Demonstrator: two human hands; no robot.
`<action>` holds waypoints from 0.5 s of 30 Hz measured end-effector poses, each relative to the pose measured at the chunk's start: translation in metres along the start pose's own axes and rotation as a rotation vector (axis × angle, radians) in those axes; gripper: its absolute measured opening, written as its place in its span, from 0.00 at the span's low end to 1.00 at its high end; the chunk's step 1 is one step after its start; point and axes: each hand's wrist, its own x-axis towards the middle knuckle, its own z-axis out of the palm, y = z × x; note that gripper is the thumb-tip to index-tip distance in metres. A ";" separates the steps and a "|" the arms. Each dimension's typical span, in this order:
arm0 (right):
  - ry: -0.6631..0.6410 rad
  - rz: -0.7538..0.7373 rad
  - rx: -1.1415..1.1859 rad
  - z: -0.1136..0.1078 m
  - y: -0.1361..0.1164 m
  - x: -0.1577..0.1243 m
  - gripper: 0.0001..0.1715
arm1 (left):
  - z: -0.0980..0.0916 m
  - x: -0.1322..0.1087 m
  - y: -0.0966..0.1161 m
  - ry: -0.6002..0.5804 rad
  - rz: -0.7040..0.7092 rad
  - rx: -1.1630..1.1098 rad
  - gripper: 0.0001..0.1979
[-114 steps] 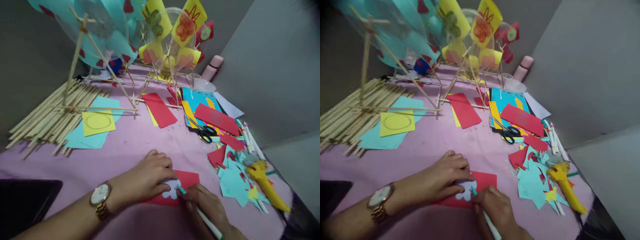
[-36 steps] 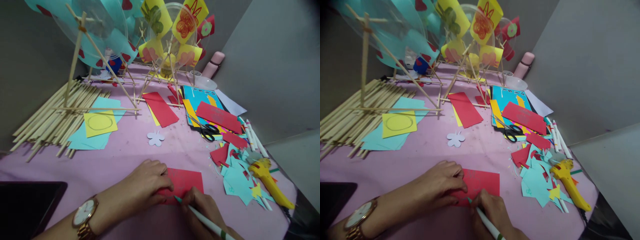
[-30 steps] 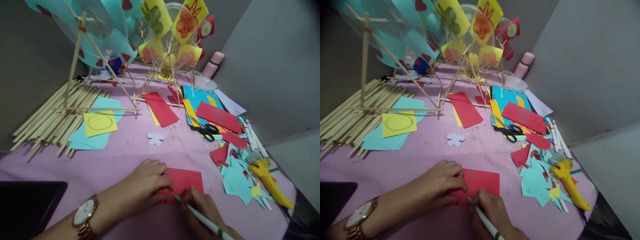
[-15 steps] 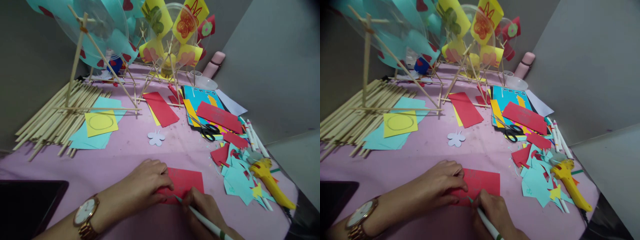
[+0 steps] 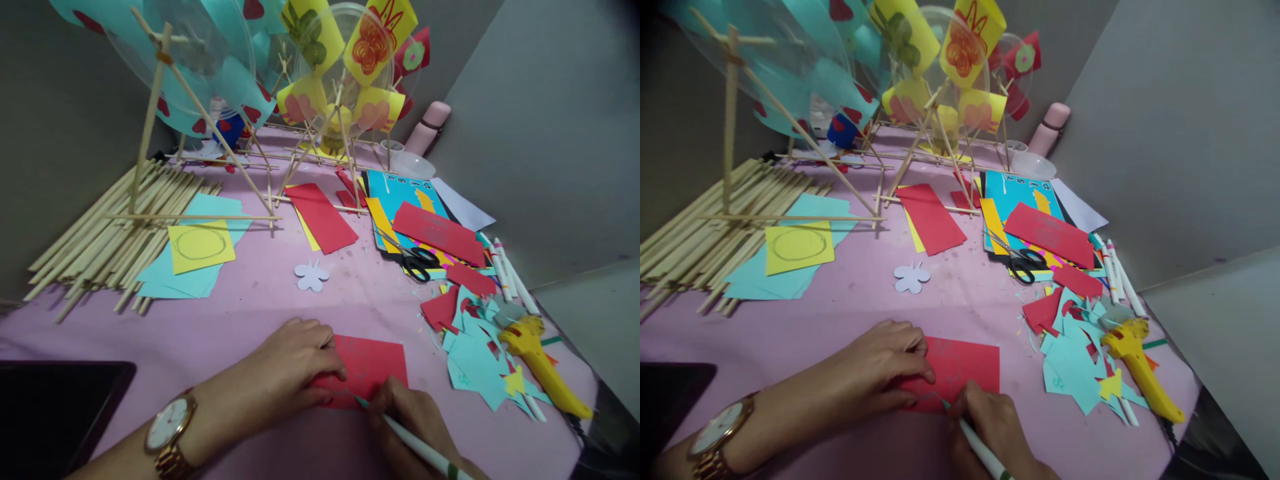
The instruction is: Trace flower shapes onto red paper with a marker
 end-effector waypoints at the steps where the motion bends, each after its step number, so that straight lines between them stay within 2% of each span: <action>1: -0.010 0.009 0.011 -0.001 0.000 0.000 0.08 | 0.001 0.000 -0.001 0.000 0.002 0.001 0.13; 7: -0.063 0.080 0.028 -0.009 -0.007 0.003 0.08 | 0.004 0.001 -0.006 0.011 0.019 0.000 0.14; 15: -0.035 0.167 0.067 -0.010 -0.014 0.005 0.09 | 0.000 -0.002 0.000 -0.020 -0.017 -0.017 0.14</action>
